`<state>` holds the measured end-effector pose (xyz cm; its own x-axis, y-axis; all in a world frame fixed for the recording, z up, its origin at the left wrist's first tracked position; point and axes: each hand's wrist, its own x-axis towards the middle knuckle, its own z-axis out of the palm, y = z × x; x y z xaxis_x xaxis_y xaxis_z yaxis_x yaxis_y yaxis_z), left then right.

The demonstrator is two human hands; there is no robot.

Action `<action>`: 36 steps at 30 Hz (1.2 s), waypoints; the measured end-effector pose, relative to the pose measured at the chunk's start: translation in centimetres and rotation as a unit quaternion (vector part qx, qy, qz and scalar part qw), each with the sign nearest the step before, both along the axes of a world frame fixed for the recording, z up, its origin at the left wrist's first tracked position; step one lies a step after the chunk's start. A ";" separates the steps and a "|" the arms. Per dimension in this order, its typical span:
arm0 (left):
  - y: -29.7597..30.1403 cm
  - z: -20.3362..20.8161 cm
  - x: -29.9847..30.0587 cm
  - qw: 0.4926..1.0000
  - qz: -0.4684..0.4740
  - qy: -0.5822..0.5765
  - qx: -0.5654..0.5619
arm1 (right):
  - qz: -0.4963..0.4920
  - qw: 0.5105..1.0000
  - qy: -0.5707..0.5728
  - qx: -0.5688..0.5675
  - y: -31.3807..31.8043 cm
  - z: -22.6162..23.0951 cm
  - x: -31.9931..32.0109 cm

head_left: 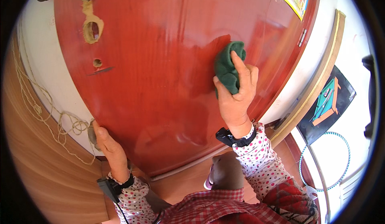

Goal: The person kneels and wipes a light wood door with a green cloth, then moves to wipe a red door with a multiplication chart poster. The person uses the cloth to clean both surfaces in a repetitive wiping motion.

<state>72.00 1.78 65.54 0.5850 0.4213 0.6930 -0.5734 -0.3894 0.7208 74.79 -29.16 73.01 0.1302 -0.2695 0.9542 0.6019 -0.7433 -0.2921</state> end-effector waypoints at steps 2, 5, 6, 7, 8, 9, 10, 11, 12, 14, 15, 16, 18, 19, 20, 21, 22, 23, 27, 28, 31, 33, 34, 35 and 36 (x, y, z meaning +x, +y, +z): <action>-0.3 0.4 0.1 1.000 -0.013 -0.011 0.015 | 0.016 1.000 -0.004 -0.007 1.5 1.2 -0.6; -0.4 0.8 0.3 0.999 -0.024 -0.008 0.031 | 0.021 0.999 0.000 -0.041 3.9 2.7 -1.5; -0.3 0.9 0.3 0.999 -0.026 -0.012 0.043 | 0.036 0.998 -0.015 -0.054 5.0 3.3 -1.6; 0.1 0.9 0.5 0.998 -0.042 -0.023 0.043 | 0.020 0.995 -0.014 -0.092 6.6 3.5 -1.9; 0.3 0.9 0.6 0.997 -0.033 -0.021 0.063 | 0.042 0.992 -0.001 -0.121 7.7 3.8 -2.4; 0.8 0.8 0.8 0.996 -0.039 -0.029 0.073 | 0.052 0.987 -0.033 -0.146 9.0 4.2 -2.6; 1.1 0.7 1.0 0.995 -0.014 -0.046 0.091 | 0.067 0.980 -0.081 -0.171 10.7 4.4 -2.5; 2.1 0.6 1.1 0.992 -0.043 -0.051 0.110 | 0.087 0.980 -0.064 -0.167 12.7 4.0 -3.2; 2.5 0.4 1.1 0.994 -0.015 -0.037 0.105 | 0.088 0.978 -0.052 -0.181 13.6 4.0 -3.4; 3.3 -0.2 1.1 0.995 -0.021 -0.017 0.092 | 0.084 0.978 -0.049 -0.187 13.2 3.8 -3.4; 3.5 -0.4 1.1 0.996 -0.029 -0.021 0.087 | 0.080 0.977 -0.056 -0.189 12.3 3.7 -3.0; 3.7 -0.7 1.0 0.996 -0.034 -0.024 0.082 | 0.076 0.977 -0.071 -0.187 10.8 3.7 -2.5; 3.7 -1.0 0.9 0.997 -0.012 -0.023 0.072 | 0.018 0.986 -0.036 -0.163 7.1 3.4 -1.8; 3.8 -1.1 0.8 0.997 -0.015 -0.025 0.070 | -0.001 0.991 -0.013 -0.133 4.9 3.1 -1.2; 3.7 -1.1 0.7 0.997 -0.017 -0.027 0.069 | -0.022 0.994 -0.025 -0.109 2.6 3.1 -0.5; 3.9 -1.2 0.6 0.997 -0.032 -0.032 0.060 | -0.041 0.996 -0.010 -0.084 0.7 2.9 -0.1; 3.8 -1.1 0.5 0.998 -0.022 -0.024 0.063 | -0.066 0.995 -0.025 -0.070 -1.3 2.9 0.3; 4.0 -1.2 0.5 0.998 -0.026 -0.020 0.060 | -0.080 0.996 -0.020 -0.028 -3.1 2.8 0.7; 4.2 -1.5 0.7 0.998 -0.037 -0.025 0.046 | -0.056 0.972 0.046 0.222 -8.3 1.9 2.5; 4.4 -1.9 0.9 0.998 -0.033 -0.035 0.043 | 0.064 0.956 0.034 0.284 -8.3 1.2 2.8; 4.5 -2.5 1.2 0.997 -0.027 -0.054 0.040 | 0.151 0.932 0.007 0.330 -7.1 0.8 3.1; 4.9 -2.9 1.0 0.997 -0.042 -0.054 0.027 | 0.137 0.948 -0.016 0.286 -3.9 1.6 2.8; 5.1 -3.0 0.9 0.996 -0.017 -0.061 0.061 | 0.125 0.958 -0.012 0.259 -2.1 2.4 2.3; 5.2 -3.0 0.7 0.996 0.027 -0.050 0.063 | 0.112 0.971 -0.018 0.213 -0.1 3.2 1.7; 5.4 -2.9 0.5 0.997 -0.015 -0.033 0.064 | 0.111 0.974 -0.020 0.195 2.0 4.1 1.2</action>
